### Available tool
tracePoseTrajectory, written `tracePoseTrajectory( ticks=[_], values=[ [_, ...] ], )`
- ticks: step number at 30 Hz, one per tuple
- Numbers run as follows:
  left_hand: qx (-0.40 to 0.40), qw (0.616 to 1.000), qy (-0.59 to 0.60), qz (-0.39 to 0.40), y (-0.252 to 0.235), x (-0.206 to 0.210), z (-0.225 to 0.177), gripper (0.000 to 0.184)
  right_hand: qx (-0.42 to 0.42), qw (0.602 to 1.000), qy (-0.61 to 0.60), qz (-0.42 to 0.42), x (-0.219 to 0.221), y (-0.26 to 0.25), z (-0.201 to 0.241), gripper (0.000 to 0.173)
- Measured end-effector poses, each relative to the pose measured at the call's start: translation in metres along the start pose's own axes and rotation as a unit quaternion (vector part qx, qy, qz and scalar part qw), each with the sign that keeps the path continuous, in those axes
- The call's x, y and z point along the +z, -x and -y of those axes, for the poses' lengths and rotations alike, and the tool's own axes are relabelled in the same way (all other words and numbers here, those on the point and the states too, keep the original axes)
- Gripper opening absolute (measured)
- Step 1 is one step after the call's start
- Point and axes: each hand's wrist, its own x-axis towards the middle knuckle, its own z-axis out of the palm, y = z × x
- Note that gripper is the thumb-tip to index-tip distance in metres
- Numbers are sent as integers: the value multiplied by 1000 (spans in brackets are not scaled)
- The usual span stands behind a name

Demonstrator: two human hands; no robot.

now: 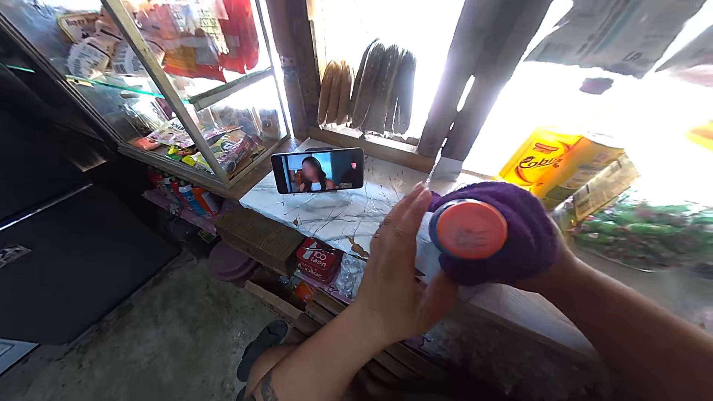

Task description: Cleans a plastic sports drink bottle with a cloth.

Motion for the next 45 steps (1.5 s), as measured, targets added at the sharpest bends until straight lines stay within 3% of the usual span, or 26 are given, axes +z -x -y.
tracePoseTrajectory(
  ticks=[6, 9, 13, 18, 21, 24, 31, 35, 41, 45],
  values=[
    [17, 980, 197, -33, 3, 14, -17, 72, -22, 998, 62, 19, -1, 10, -8, 49],
    [20, 976, 198, -92, 12, 14, -18, 56, -73, 989, 108, 71, -3, 11, -16, 42],
    [61, 978, 174, -93, 28, 6, -5, 45, -103, 980, 103, 135, -6, 7, -25, 36],
    [65, 969, 212, -109, 32, 10, 1, 43, 42, 990, 26, 134, -10, 6, -32, 37],
    [82, 970, 209, -95, 31, 11, 2, 44, 135, 988, 23, 76, -13, 2, -26, 23],
    [87, 972, 203, -80, 32, 10, 1, 46, 185, 979, 35, 71, -13, -4, -28, 18],
    [93, 972, 215, -12, 26, -3, -4, 47, 133, 989, -20, 59, -4, 11, -18, 30],
    [67, 970, 223, -66, 24, -2, -3, 44, 73, 992, 19, 99, -5, 13, -14, 41],
    [36, 972, 211, -92, 24, -6, -3, 44, 125, 982, -8, 140, -17, 2, -18, 41],
    [10, 971, 219, -97, 25, -8, -4, 47, 154, 971, -50, 177, -26, -4, -33, 32]
  ],
)
